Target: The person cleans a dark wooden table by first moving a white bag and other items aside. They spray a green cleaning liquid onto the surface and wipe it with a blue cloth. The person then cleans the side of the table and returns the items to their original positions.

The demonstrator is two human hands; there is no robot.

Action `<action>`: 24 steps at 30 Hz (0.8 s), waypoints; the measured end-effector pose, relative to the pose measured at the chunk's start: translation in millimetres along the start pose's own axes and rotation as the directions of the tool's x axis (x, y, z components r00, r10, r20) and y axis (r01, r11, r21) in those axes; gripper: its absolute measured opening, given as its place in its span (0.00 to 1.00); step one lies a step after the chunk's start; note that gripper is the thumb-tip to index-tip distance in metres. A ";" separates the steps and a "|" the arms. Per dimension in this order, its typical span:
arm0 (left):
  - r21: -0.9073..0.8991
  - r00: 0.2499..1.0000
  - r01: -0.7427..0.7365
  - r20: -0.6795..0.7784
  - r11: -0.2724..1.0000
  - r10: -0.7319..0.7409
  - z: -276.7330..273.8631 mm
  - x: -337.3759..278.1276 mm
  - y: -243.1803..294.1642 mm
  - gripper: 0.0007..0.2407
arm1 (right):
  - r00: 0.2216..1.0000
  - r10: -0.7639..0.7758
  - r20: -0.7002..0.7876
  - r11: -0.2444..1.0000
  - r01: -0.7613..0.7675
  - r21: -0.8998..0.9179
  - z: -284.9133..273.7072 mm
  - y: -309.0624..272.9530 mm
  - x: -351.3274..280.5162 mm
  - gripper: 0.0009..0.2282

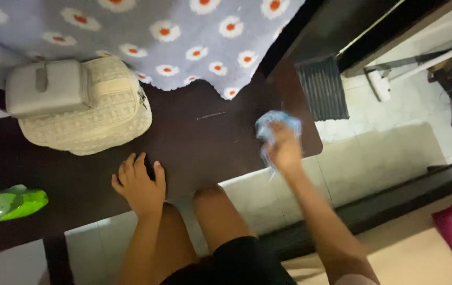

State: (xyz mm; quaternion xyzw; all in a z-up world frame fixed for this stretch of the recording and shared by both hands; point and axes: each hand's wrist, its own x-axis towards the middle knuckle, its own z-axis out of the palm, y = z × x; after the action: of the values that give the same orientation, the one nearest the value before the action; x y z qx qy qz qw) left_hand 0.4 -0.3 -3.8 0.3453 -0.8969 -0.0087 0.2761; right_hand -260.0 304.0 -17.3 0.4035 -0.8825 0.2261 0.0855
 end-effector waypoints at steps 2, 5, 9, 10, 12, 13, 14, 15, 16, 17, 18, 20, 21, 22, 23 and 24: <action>-0.032 0.999 0.042 0.010 0.999 -0.042 6.4 -1.9 -0.9 0.15 | 0.972 0.161 -0.173 0.970 -0.188 -0.156 -12.2 24.0 15.7 0.20; -0.046 0.998 0.064 0.019 0.997 -0.063 -4.3 3.2 4.1 0.14 | 0.949 0.009 -0.316 0.944 -0.112 -0.311 28.3 34.5 39.7 0.28; -0.009 0.999 0.039 -0.008 0.999 -0.039 0.0 0.8 3.8 0.15 | 0.971 -0.035 -0.236 0.994 0.009 -0.111 93.0 -26.3 12.0 0.23; -0.021 0.998 0.055 -0.009 0.998 -0.055 1.7 -0.2 2.6 0.15 | 0.964 -0.131 -0.232 0.991 0.118 -0.070 75.4 -69.8 5.1 0.22; -0.036 0.997 0.072 -0.011 0.997 -0.073 7.4 -3.5 0.4 0.14 | 0.946 -0.229 -0.231 0.973 0.228 -0.033 37.9 -112.3 -7.3 0.22; -0.025 0.998 0.055 -0.019 0.998 -0.055 9.6 -4.2 -2.3 0.15 | 0.964 -0.211 -0.162 0.975 0.219 0.030 18.5 -113.6 -11.9 0.22; -0.013 0.999 0.037 -0.028 0.999 -0.037 11.5 -4.7 -5.2 0.15 | 0.976 -0.196 -0.091 0.975 0.204 0.092 -1.1 -115.3 -16.3 0.21; -0.008 0.998 0.041 -0.036 0.999 -0.042 5.1 -0.4 -1.2 0.15 | 0.974 -0.205 -0.096 0.972 0.214 0.096 -9.5 -98.1 -15.0 0.21; -0.065 0.999 0.048 0.009 0.997 -0.047 -1.5 4.2 2.5 0.14 | 0.986 -0.118 -0.117 0.992 0.123 0.041 -17.9 -81.2 -13.1 0.21; -0.116 0.996 0.065 0.064 0.991 -0.057 -12.0 3.2 5.4 0.13 | 0.991 -0.032 -0.130 0.999 0.031 -0.006 -26.9 -66.0 -14.6 0.20; -0.104 0.995 0.077 0.065 0.992 -0.070 -19.8 -9.1 -0.5 0.13 | 0.992 -0.041 -0.121 0.999 0.042 0.004 -22.4 -55.4 -21.4 0.20; -0.315 0.967 -0.222 -0.195 0.923 0.165 -24.2 -12.1 -5.4 0.10 | 0.988 0.010 -0.155 0.994 -0.027 -0.104 -10.2 -23.1 4.0 0.22; -0.293 0.967 -0.200 -0.210 0.935 0.141 -60.8 -22.1 -4.6 0.10 | 0.988 -0.025 -0.153 0.996 0.011 -0.092 -20.1 -33.5 18.7 0.22; -0.423 0.978 -0.206 -0.104 0.882 0.178 -96.0 -33.6 -2.3 0.10 | 0.983 -0.013 -0.182 0.999 0.005 -0.045 -29.2 -43.9 32.6 0.20; -0.550 0.974 -0.188 0.004 0.814 0.227 -133.6 -51.0 1.7 0.10 | 0.980 0.005 -0.201 1.000 -0.004 0.004 -39.2 -55.7 39.4 0.18; -0.532 0.980 -0.167 0.000 0.830 0.198 -38.6 -130.7 -39.4 0.10 | 0.981 -0.024 -0.190 0.999 0.028 0.018 -36.6 -53.9 39.0 0.18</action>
State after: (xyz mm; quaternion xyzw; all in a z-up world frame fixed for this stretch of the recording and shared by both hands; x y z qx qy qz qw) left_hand 123.6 58.1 -43.2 0.1682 -0.8957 -0.2387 0.3355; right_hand -246.4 264.1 45.8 0.3923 -0.8626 0.2714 0.1682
